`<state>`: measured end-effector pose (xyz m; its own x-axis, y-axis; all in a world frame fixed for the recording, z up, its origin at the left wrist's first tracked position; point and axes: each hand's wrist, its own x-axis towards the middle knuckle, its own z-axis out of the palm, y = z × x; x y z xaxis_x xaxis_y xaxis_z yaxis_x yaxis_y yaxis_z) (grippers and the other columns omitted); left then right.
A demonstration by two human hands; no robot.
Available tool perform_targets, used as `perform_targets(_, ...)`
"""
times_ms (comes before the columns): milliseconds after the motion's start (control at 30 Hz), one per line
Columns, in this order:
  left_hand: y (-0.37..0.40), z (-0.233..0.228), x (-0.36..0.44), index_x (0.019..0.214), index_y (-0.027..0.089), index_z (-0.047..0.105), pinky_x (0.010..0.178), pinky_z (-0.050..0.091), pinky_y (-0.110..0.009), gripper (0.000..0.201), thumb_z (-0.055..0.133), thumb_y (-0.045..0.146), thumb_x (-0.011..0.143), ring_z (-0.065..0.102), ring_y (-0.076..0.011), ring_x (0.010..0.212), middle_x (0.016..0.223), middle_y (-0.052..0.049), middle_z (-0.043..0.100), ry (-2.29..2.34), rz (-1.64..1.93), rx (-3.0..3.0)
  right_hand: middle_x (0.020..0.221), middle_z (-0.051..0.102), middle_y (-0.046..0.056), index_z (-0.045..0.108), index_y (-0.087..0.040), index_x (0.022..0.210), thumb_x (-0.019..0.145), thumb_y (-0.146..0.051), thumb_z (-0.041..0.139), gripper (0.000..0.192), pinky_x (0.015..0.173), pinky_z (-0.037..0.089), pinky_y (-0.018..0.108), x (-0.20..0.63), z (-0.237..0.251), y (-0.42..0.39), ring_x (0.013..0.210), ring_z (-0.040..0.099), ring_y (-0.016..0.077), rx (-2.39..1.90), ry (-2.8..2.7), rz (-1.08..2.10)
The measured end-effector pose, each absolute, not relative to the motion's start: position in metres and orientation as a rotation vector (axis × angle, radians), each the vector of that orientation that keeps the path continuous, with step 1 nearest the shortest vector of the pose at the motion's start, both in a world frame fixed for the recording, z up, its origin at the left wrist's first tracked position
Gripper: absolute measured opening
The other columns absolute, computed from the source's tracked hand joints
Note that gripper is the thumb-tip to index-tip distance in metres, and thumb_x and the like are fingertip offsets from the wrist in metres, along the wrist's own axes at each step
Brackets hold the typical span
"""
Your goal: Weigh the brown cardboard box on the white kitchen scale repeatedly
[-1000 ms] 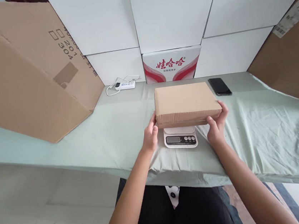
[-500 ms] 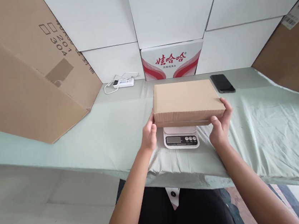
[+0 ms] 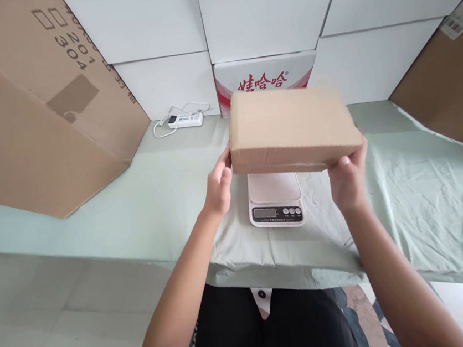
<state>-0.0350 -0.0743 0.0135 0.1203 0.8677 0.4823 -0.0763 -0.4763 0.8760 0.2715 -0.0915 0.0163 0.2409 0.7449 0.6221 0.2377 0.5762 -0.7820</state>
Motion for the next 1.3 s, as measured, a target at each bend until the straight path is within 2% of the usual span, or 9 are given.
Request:
perform_targets(100,-0.032,0.014,-0.027,0.156,0.027,0.062,0.133,0.046,-0.053,0.086,0.047,0.089,0.099,0.055,-0.0367,0.162,0.162,-0.013,0.069,0.861,1.457,1.615,0.166,0.056,0.004,0.049,-0.044,0.158,0.092,-0.078,0.06,0.075,0.14,0.037,0.065,0.276,0.03,-0.051,0.164,0.047,0.0358,-0.866,-1.397,0.472)
perform_targets(200,0.002,-0.004,-0.015,0.155,0.029,0.062,0.128,0.049,-0.054,0.091,0.046,0.096,0.094,0.059,-0.0371,0.157,0.156,-0.014,0.072,0.946,1.462,1.546,0.17,0.052,0.003,0.044,-0.043,0.159,0.083,-0.093,0.057,0.092,0.143,0.027,0.07,0.273,0.02,-0.013,0.168,0.041,0.038,-0.896,-1.407,0.457)
perform_targets(300,0.017,-0.025,-0.01,0.15,0.029,0.066,0.13,0.046,-0.054,0.096,0.045,0.101,0.089,0.06,-0.0379,0.157,0.157,-0.014,0.072,0.999,1.466,1.449,0.171,0.05,0.005,0.041,-0.042,0.162,0.079,-0.101,0.052,0.102,0.142,0.029,0.07,0.267,-0.005,0.008,0.17,0.04,0.0388,-0.974,-1.388,0.505)
perform_targets(467,0.023,-0.04,-0.013,0.149,0.028,0.068,0.135,0.042,-0.055,0.102,0.045,0.104,0.085,0.056,-0.0392,0.161,0.16,-0.013,0.07,1.047,1.448,1.368,0.168,0.051,0.008,0.043,-0.039,0.159,0.078,-0.104,0.044,0.104,0.141,0.034,0.067,0.266,-0.032,0.021,0.168,0.043,0.0383,-1.041,-1.347,0.547)
perform_targets(567,0.025,-0.04,-0.013,0.149,0.027,0.069,0.136,0.04,-0.055,0.101,0.044,0.103,0.087,0.053,-0.0386,0.163,0.164,-0.012,0.068,1.038,1.436,1.377,0.158,0.057,0.011,0.048,-0.034,0.153,0.078,-0.1,0.043,0.099,0.136,0.04,0.069,0.269,-0.038,0.031,0.159,0.051,0.0397,-1.07,-1.3,0.554)
perform_targets(667,0.026,-0.041,-0.013,0.149,0.028,0.069,0.136,0.041,-0.055,0.1,0.043,0.102,0.088,0.055,-0.0388,0.162,0.163,-0.012,0.069,1.039,1.423,1.363,0.147,0.062,0.01,0.05,-0.033,0.145,0.081,-0.085,0.05,0.083,0.129,0.048,0.07,0.273,-0.044,0.039,0.147,0.059,0.0398,-1.067,-1.269,0.549)
perform_targets(833,0.029,-0.044,-0.012,0.148,0.026,0.069,0.137,0.039,-0.056,0.099,0.046,0.101,0.088,0.055,-0.039,0.162,0.162,-0.014,0.069,1.042,1.397,1.357,0.14,0.066,0.009,0.05,-0.032,0.139,0.076,-0.064,0.06,0.071,0.124,0.051,0.068,0.278,-0.05,0.041,0.139,0.061,0.0382,-1.015,-1.243,0.561)
perform_targets(1067,0.028,-0.045,-0.013,0.15,0.027,0.068,0.14,0.035,-0.058,0.094,0.047,0.098,0.092,0.053,-0.038,0.164,0.165,-0.013,0.067,1.011,1.39,1.362,0.15,0.066,0.008,0.053,-0.031,0.138,0.079,-0.062,0.061,0.068,0.127,0.05,0.066,0.279,-0.052,0.04,0.143,0.061,0.0368,-1.045,-1.256,0.59)
perform_targets(1300,0.034,-0.051,-0.013,0.151,0.029,0.068,0.142,0.033,-0.057,0.088,0.051,0.094,0.094,0.046,-0.035,0.17,0.167,-0.011,0.066,0.976,1.383,1.332,0.151,0.067,0.007,0.053,-0.033,0.141,0.081,-0.071,0.065,0.072,0.13,0.048,0.068,0.28,-0.054,0.04,0.147,0.06,0.0371,-1.049,-1.288,0.626)
